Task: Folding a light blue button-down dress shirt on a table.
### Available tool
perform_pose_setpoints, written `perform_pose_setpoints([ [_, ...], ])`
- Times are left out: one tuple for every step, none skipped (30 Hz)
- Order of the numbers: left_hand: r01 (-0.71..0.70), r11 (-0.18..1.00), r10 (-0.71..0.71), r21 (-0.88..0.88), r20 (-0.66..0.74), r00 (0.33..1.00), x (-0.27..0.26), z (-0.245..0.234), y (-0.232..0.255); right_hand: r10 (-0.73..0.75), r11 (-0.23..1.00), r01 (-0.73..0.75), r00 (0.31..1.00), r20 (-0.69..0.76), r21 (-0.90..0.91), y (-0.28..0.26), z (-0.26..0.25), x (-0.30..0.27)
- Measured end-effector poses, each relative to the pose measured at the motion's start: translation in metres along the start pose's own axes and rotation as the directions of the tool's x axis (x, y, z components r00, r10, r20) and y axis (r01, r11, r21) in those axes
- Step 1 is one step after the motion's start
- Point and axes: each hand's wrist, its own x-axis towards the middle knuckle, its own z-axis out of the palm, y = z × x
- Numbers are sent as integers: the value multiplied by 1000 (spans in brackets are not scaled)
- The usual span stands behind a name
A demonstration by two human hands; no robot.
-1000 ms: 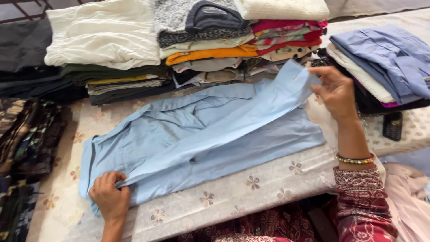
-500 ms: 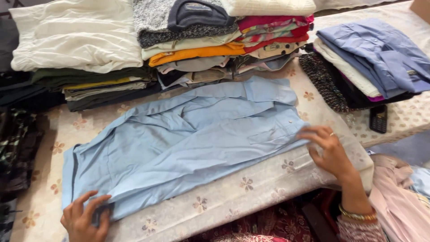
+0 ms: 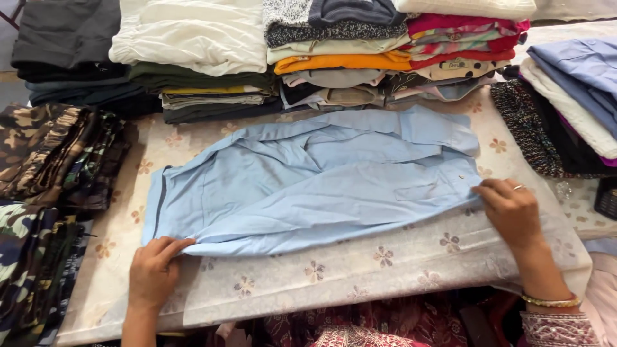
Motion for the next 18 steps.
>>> perform_pose_setpoints([
  [-2, 1000, 2, -1, -3, 1000, 3, -8, 2, 0, 1000, 0, 1000, -3, -2, 1, -8, 1],
  [-19, 999, 18, -30, -45, 999, 4, -15, 4, 21, 1000, -21, 999, -34, 8, 1, -17, 0],
  [-37, 998, 32, -58, -88, 996, 6, -22, 6, 42, 999, -41, 997, -65, 19, 2, -25, 0],
  [-39, 997, 34, -63, -83, 996, 3, -27, 7, 45, 999, -44, 997, -60, 16, 3, -30, -7],
  [-22, 999, 19, -49, -62, 998, 1, -32, 9, 51, 998, -49, 997, -57, 29, 4, -35, -14],
  [-8, 999, 6, -38, -47, 999, 0, -36, 10, 55, 998, -53, 997, -58, 37, 7, -40, -20],
  [-13, 999, 11, -45, -46, 999, -7, -31, 1, 58, 998, -57, 997, -57, 30, 6, -40, -25],
  [-6, 999, 7, -37, 32, 999, -13, -26, -9, 57, 996, -56, 998, -18, 71, 6, -41, -32],
  [0, 1000, 3, -28, 110, 994, -19, -20, -18, 54, 992, -56, 998, 21, 113, 5, -43, -39],
  [-10, 999, 14, -37, 114, 993, -24, -14, -24, 63, 993, -65, 998, 23, 103, -1, -44, -41],
  [34, 999, -37, 15, 241, 970, -29, -7, -31, 75, 992, -85, 992, 104, 97, -8, -44, -42],
  [74, 995, -95, 74, 357, 929, -33, 0, -38, 89, 990, -107, 979, 182, 88, -14, -46, -44],
  [62, 996, -81, 64, 361, 929, -42, 8, -48, 101, 990, -116, 978, 183, 75, -21, -48, -43],
  [1, 994, -33, 110, 289, 957, -51, 17, -58, 144, 982, -165, 969, 200, 92, -27, -50, -42],
  [-53, 986, 18, 161, 215, 977, -61, 26, -68, 187, 971, -214, 958, 217, 109, -34, -52, -41],
  [-63, 987, 29, 151, 219, 975, -54, 28, -56, 197, 970, -223, 956, 219, 97, -37, -52, -38],
  [-120, 985, 102, 124, 140, 985, -48, 29, -43, 240, 949, -269, 955, 175, 166, -40, -52, -34],
  [-177, 979, 172, 104, 57, 983, -41, 29, -31, 286, 921, -310, 949, 132, 237, -44, -51, -30],
])
